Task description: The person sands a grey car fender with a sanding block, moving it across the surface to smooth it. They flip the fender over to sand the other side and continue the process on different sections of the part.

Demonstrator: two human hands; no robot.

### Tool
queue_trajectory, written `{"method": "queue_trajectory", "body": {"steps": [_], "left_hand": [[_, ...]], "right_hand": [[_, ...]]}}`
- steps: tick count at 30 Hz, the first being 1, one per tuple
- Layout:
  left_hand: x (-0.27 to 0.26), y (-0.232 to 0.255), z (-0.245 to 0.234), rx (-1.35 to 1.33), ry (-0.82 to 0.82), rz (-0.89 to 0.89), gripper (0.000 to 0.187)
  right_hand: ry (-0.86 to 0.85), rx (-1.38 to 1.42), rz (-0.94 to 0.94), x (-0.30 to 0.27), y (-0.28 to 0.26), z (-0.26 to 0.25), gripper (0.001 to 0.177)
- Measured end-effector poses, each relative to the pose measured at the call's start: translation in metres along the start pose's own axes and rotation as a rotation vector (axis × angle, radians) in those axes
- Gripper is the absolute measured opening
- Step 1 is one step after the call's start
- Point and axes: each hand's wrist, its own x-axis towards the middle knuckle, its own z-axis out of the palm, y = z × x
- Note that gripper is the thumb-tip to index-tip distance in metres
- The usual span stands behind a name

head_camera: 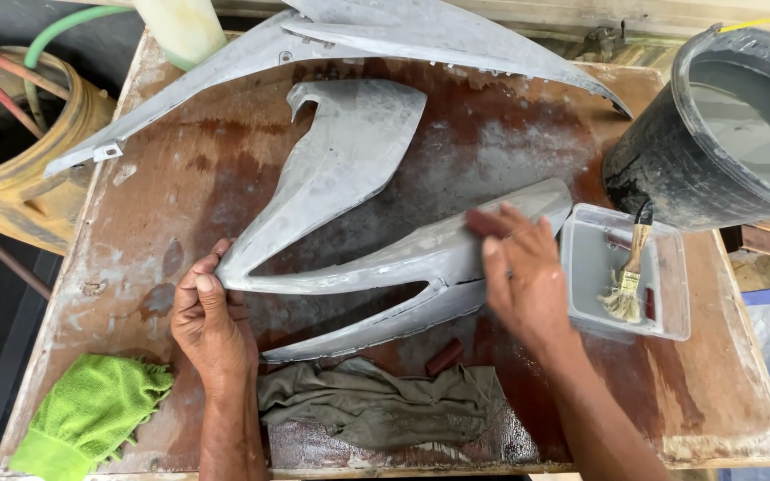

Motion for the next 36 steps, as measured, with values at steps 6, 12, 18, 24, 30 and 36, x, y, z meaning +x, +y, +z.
{"method": "queue_trajectory", "body": {"steps": [6,12,18,24,30,36], "left_hand": [[-0.010,0.013,0.010,-0.044,0.056,-0.214,0.040],[-0.029,0.046,0.054,-0.181,-0.067,-0.514,0.055],[-0.047,0.027,0.066,-0.302,-0.028,-0.570,0.028],[-0.064,0.036,0.101,-0.275,0.010,-0.496,0.024],[-0.043,0.037,0.084,-0.184,0.033,-0.402,0.024],[-0.021,0.054,0.072,-0.092,-0.015,-0.334,0.026]], "right_hand": [[0.074,0.047,0.083,0.011,0.019,-0.008,0.036],[0.088,0.064,0.056,0.007,0.024,-0.006,0.031],[0.121,0.143,0.049,0.006,0.011,-0.011,0.033],[0.139,0.150,0.068,-0.005,0.005,-0.006,0.031],[0.050,0.270,0.087,0.016,-0.026,-0.031,0.038],[-0.170,0.278,0.062,0.051,-0.015,-0.023,0.041]]}}
